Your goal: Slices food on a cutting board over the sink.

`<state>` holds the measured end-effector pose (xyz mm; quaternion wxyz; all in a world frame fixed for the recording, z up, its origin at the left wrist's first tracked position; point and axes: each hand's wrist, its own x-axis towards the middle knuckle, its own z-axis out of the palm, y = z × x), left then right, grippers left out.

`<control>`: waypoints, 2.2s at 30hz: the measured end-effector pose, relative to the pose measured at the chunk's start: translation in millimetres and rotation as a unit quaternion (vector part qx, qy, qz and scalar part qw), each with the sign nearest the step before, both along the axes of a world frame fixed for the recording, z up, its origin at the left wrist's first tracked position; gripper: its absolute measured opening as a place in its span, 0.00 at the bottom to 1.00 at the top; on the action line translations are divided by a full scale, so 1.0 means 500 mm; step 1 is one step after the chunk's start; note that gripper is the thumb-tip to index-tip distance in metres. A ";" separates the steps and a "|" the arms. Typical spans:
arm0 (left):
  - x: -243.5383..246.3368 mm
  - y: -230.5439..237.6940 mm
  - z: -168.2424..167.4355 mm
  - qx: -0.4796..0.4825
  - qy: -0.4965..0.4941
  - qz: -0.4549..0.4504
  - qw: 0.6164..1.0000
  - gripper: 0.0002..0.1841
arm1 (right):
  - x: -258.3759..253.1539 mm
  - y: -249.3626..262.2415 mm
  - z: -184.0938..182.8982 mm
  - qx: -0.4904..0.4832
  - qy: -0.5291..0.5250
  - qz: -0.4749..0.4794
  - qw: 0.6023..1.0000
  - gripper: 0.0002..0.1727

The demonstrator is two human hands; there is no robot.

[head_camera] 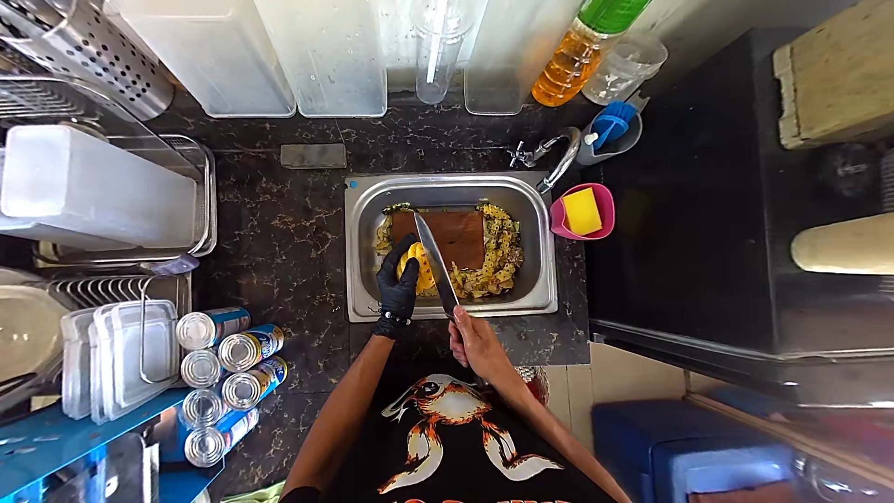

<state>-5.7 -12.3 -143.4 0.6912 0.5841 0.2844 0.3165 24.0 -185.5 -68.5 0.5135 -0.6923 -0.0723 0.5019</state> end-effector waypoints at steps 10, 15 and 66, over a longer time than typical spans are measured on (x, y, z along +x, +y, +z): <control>0.002 -0.007 -0.005 0.006 0.082 -0.013 0.997 0.19 | 0.031 0.021 -0.034 -0.007 0.054 0.001 0.999 0.34; 0.012 -0.006 -0.003 -0.003 0.158 -0.084 0.984 0.19 | 0.049 0.032 -0.053 0.018 0.181 -0.074 0.981 0.34; 0.102 0.040 -0.095 -0.301 0.375 -0.113 0.870 0.32 | 0.130 -0.012 -0.192 0.216 0.469 -0.120 0.848 0.41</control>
